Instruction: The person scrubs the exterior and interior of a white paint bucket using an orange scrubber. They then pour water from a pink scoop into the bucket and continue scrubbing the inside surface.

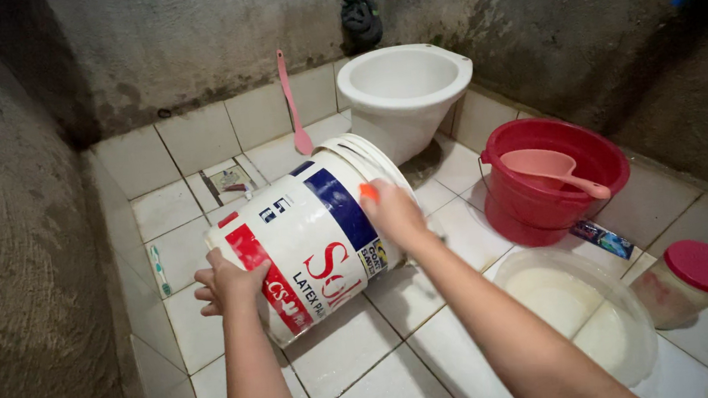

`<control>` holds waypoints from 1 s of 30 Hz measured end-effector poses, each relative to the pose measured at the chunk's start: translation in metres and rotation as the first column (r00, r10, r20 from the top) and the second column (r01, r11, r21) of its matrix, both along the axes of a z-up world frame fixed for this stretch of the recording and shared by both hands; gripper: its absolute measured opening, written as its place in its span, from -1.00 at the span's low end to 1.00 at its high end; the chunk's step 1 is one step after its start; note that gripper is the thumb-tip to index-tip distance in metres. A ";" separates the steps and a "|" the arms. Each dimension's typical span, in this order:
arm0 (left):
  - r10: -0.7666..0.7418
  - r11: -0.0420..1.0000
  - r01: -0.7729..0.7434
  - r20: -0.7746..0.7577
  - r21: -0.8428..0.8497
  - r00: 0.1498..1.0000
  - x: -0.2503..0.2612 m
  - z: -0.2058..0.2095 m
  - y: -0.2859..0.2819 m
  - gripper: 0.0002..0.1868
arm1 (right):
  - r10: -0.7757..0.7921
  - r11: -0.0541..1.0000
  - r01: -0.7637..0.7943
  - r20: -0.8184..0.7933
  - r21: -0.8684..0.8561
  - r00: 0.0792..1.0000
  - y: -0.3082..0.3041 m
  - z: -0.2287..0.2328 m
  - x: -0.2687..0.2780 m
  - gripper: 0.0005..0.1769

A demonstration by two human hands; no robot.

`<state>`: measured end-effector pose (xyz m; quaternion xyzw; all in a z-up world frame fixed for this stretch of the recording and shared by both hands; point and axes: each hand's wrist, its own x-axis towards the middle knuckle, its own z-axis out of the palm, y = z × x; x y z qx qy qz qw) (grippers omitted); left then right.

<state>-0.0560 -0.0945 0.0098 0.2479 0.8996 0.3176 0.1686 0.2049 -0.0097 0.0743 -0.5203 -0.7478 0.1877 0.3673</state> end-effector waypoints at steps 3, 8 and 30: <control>-0.079 0.991 0.074 -0.034 -0.112 0.996 -0.001 0.011 0.001 0.12 | -0.003 0.997 0.007 -0.062 0.075 0.998 0.017 -0.004 0.011 -0.57; -0.116 0.993 0.117 -0.118 -0.003 0.986 -0.016 -0.014 0.018 -0.12 | 0.045 0.991 -0.021 -0.187 0.131 0.981 0.041 -0.012 -0.011 -0.54; -0.154 0.957 0.195 -0.195 0.216 0.969 -0.049 -0.056 0.036 -0.30 | -0.065 0.996 0.052 -0.187 -0.075 0.980 0.069 -0.047 -0.037 -0.51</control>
